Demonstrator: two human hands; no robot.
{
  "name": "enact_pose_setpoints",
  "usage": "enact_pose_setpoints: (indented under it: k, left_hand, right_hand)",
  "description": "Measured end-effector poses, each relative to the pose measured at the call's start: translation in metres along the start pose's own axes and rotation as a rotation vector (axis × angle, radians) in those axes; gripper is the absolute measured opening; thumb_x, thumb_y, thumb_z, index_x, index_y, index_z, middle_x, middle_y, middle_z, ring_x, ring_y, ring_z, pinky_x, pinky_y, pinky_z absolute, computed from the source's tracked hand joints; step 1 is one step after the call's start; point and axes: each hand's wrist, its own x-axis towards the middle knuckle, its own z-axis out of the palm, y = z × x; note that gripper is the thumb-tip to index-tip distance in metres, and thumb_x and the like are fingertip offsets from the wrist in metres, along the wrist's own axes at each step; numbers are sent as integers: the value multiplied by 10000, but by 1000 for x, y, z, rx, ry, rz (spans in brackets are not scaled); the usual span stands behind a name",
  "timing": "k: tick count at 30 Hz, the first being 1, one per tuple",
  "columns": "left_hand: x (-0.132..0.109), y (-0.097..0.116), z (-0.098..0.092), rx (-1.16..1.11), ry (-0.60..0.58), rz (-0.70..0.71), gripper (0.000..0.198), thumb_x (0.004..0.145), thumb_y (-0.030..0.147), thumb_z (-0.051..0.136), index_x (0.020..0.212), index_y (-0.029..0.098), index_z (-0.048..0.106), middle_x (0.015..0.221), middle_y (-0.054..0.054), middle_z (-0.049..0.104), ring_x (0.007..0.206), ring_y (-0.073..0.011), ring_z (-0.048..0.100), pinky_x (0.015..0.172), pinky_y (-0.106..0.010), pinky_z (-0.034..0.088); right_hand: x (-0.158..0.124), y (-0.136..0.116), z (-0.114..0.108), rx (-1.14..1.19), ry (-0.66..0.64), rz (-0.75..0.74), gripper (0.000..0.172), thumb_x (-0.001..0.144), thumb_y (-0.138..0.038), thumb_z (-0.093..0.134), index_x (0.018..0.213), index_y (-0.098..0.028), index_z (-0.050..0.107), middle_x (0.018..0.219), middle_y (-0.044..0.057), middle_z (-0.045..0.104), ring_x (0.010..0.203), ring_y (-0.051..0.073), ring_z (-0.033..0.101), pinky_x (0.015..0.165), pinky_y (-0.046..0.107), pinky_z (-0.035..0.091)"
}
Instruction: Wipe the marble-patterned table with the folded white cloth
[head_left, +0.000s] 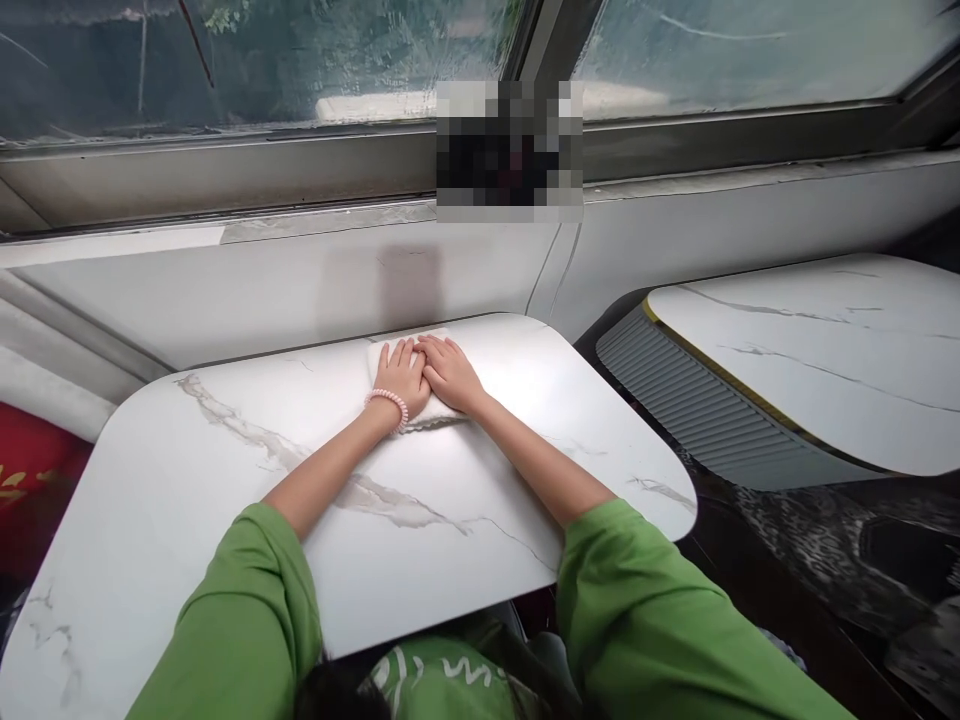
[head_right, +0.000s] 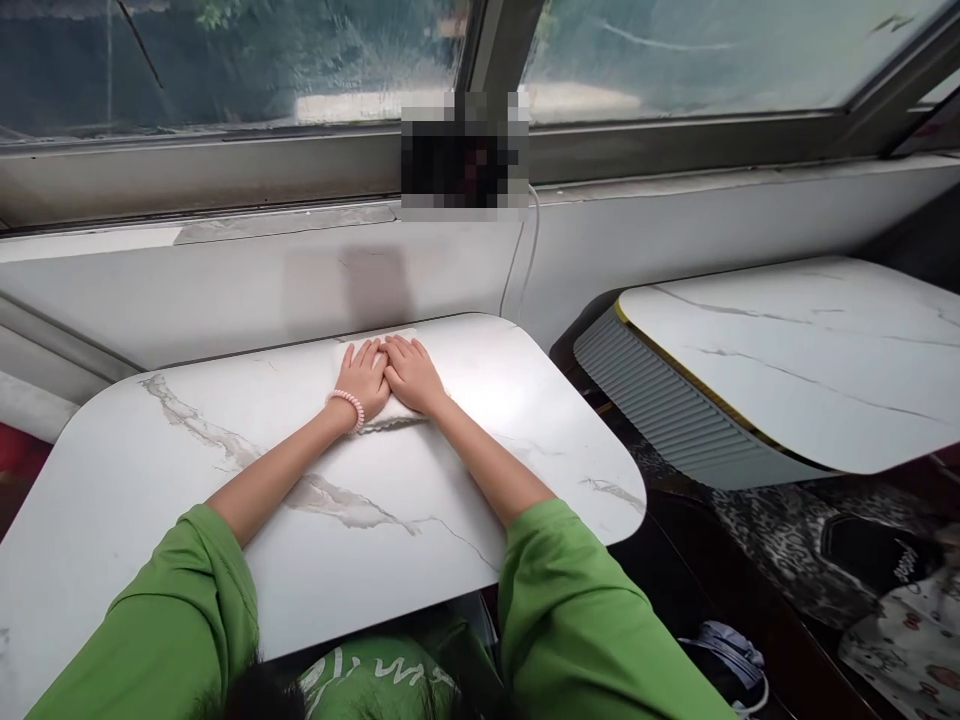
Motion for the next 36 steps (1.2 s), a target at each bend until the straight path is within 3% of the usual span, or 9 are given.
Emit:
enact_pose_setpoints:
  k: [3, 7, 10, 12, 15, 20, 25, 31, 36]
  left_hand:
    - [-42, 19, 0, -3, 9, 21, 535, 935, 242, 371, 1435, 70, 448, 1556, -174, 362, 1461, -288, 293, 1217, -515, 158]
    - [-114, 53, -2, 16, -8, 42, 572, 930, 284, 396, 1444, 38, 433, 1559, -201, 340, 1467, -325, 269, 1212, -538, 157]
    - [-162, 74, -7, 15, -33, 148, 609, 923, 331, 429, 1452, 30, 426, 1561, -217, 324, 1474, -341, 243, 1211, -550, 150]
    - [-182, 82, -10, 7, -44, 213, 617, 922, 343, 437, 1456, 34, 425, 1565, -219, 312, 1479, -348, 228, 1207, -560, 146]
    - [-192, 85, -14, -2, -68, 238, 613, 926, 339, 432, 1462, 43, 421, 1571, -214, 298, 1481, -349, 220, 1206, -561, 144]
    - [-184, 80, -15, -29, -99, 225, 614, 927, 335, 433, 1463, 37, 418, 1569, -213, 305, 1481, -340, 224, 1211, -552, 144]
    - [-164, 60, -14, -43, -99, 158, 600, 936, 301, 423, 1471, 29, 401, 1575, -213, 295, 1484, -331, 220, 1222, -537, 130]
    - [-101, 2, -16, -65, -142, 37, 521, 965, 226, 324, 1467, 117, 415, 1584, -122, 328, 1481, -245, 252, 1232, -488, 145]
    - [-44, -48, -18, -15, -59, -54, 509, 985, 232, 306, 1469, 116, 413, 1595, -121, 304, 1496, -262, 203, 1235, -490, 98]
  right_hand:
    - [-42, -19, -7, -16, -21, -14, 468, 883, -193, 335, 1304, -150, 535, 1457, 133, 512, 1394, 269, 403, 1172, 505, 261]
    - [-118, -53, -21, -40, -68, -70, 488, 925, -227, 309, 1362, -115, 494, 1494, 133, 472, 1433, 261, 352, 1205, 500, 226]
    - [-173, -78, -30, -61, -42, -70, 503, 942, -247, 307, 1410, -125, 445, 1516, 136, 441, 1450, 259, 327, 1209, 521, 228]
    - [-197, -91, -32, -78, -17, -47, 522, 936, -237, 313, 1441, -142, 410, 1524, 135, 430, 1458, 260, 314, 1203, 540, 242]
    - [-211, -101, -32, -90, 2, -19, 545, 918, -212, 323, 1455, -151, 392, 1517, 138, 438, 1451, 264, 329, 1194, 554, 262]
    - [-199, -100, -30, -84, 1, 10, 540, 883, -189, 333, 1413, -164, 434, 1480, 135, 480, 1430, 261, 363, 1194, 553, 263]
    - [-167, -93, -21, -42, -9, -3, 508, 878, -187, 333, 1362, -151, 485, 1451, 133, 513, 1416, 264, 380, 1196, 531, 246]
    - [-82, -82, 3, -15, -2, 23, 449, 904, -210, 333, 1303, -156, 530, 1423, 136, 537, 1381, 275, 408, 1173, 504, 248]
    - [2, -71, 23, 29, -7, 17, 409, 909, -185, 309, 1232, -146, 557, 1380, 141, 559, 1325, 256, 446, 1161, 469, 245]
